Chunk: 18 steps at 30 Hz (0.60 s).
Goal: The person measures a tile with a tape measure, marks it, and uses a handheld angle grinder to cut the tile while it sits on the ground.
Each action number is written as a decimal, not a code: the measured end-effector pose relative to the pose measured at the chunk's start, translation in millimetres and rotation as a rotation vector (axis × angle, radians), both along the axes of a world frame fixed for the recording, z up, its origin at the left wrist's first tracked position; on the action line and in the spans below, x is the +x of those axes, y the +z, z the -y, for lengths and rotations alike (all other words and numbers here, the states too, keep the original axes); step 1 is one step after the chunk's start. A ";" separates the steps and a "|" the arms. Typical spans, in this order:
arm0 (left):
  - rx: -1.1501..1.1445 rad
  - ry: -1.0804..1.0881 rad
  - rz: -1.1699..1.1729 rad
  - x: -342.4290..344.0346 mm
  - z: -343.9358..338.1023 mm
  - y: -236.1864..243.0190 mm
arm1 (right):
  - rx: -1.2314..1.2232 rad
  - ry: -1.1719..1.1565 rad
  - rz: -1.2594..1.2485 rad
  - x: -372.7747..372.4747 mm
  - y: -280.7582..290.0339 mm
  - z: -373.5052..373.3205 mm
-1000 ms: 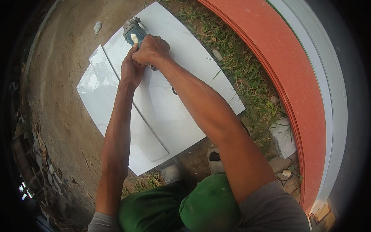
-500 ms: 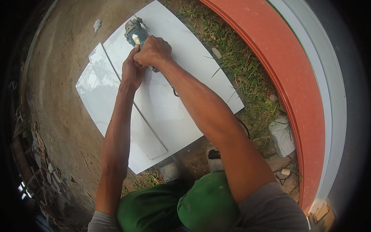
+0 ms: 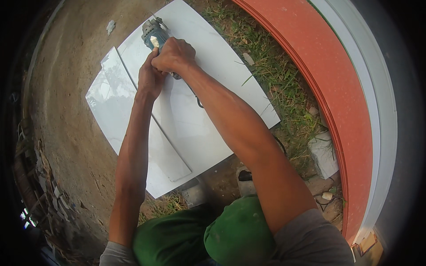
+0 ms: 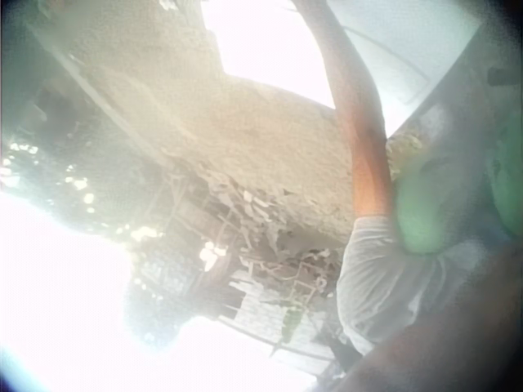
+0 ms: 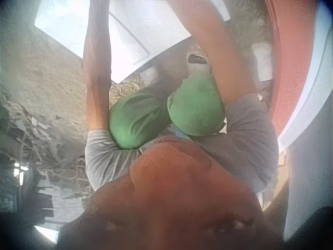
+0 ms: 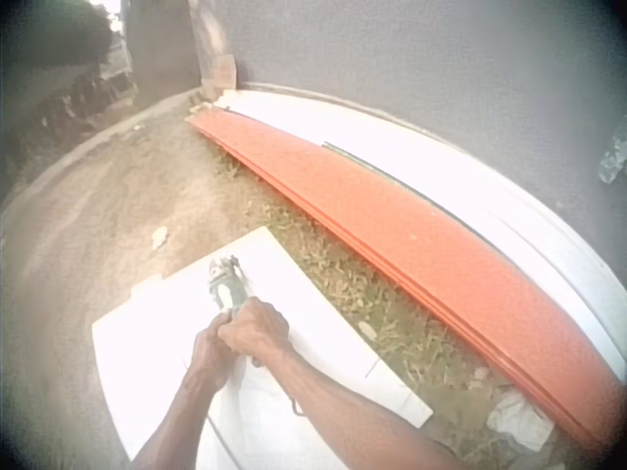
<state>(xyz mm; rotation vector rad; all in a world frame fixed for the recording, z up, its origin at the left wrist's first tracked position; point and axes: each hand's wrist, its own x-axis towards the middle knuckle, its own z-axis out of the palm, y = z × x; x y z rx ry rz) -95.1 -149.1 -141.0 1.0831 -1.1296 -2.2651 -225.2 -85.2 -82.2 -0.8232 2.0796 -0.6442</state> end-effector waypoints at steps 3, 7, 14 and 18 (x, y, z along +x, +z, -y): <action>0.004 0.020 -0.005 -4.1 4.6 2.1 | 0.022 -0.009 -0.084 1.0 -0.5 8.6; -0.008 0.040 0.016 -1.8 11.5 1.5 | 0.019 -0.007 0.005 -0.6 -0.6 15.2; -0.004 0.013 0.009 3.0 -0.4 -0.1 | 0.007 -0.023 0.004 3.0 -2.7 2.2; -0.008 0.015 0.018 2.9 -7.2 2.3 | 0.009 -0.030 0.005 4.1 -1.0 -6.8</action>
